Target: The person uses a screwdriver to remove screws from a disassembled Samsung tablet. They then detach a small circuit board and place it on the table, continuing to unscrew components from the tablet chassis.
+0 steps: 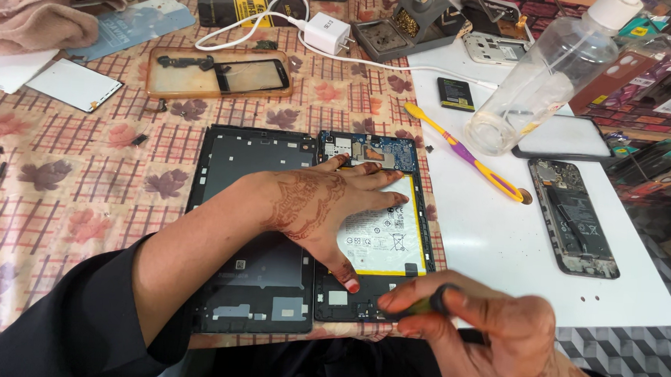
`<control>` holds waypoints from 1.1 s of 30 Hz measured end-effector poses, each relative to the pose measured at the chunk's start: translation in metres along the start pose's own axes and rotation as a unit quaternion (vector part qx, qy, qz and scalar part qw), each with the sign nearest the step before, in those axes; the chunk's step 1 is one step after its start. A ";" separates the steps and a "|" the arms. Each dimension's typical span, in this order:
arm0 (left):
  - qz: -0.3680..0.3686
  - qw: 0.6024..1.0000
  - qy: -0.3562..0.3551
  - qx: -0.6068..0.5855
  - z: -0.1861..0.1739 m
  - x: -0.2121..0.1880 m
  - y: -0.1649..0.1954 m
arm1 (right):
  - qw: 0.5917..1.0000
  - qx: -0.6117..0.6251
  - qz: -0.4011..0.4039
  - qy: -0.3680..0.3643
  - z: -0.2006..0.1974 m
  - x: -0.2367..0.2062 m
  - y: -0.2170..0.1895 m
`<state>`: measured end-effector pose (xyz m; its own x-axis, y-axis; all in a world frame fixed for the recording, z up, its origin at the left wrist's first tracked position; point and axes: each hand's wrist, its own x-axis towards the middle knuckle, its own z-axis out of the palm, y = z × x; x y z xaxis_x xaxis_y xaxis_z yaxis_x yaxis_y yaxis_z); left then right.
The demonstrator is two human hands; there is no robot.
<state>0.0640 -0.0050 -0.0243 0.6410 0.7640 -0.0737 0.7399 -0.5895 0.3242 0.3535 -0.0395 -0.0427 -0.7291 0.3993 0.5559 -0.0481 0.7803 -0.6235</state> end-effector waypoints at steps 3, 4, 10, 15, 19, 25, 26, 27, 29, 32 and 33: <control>-0.001 1.000 -0.003 -0.005 -0.002 0.001 0.000 | 0.997 0.078 -0.001 -0.017 -0.006 0.013 -0.002; -0.003 1.000 -0.006 -0.008 -0.002 0.002 0.001 | 0.995 0.093 -0.002 -0.025 -0.007 0.014 -0.002; -0.007 1.000 -0.003 0.001 -0.002 0.000 0.002 | 1.000 -0.013 -0.012 -0.025 -0.010 0.015 -0.007; -0.004 1.000 -0.002 -0.001 -0.003 -0.001 0.002 | 0.996 0.032 -0.019 0.082 0.011 0.020 -0.017; -0.012 1.000 -0.017 -0.001 -0.005 0.000 0.003 | 0.999 -0.012 -0.049 0.022 0.002 0.016 -0.016; -0.010 0.999 -0.030 0.000 -0.008 -0.003 0.004 | 0.996 -0.047 -0.032 -0.063 -0.008 0.013 -0.016; -0.011 0.999 -0.030 -0.003 -0.008 -0.003 0.004 | 0.993 0.048 0.036 -0.100 -0.010 0.015 -0.016; -0.011 0.999 -0.030 -0.006 -0.008 -0.003 0.004 | 0.975 0.143 0.104 -0.136 -0.012 0.018 -0.017; -0.012 0.999 -0.031 -0.009 -0.008 -0.002 0.004 | 0.962 0.206 0.140 -0.116 -0.008 0.022 -0.018; -0.012 0.999 -0.031 -0.007 -0.007 -0.002 0.003 | 0.996 0.082 0.036 -0.013 -0.003 0.023 -0.016; -0.004 1.000 -0.029 -0.002 -0.008 -0.002 0.003 | 1.000 0.018 -0.004 -0.015 -0.006 0.024 -0.013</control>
<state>0.0628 -0.0063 -0.0159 0.6466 0.7514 -0.1313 0.7438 -0.5829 0.3272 0.3409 -0.0372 -0.0174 -0.7481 0.3788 0.5448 -0.0780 0.7652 -0.6391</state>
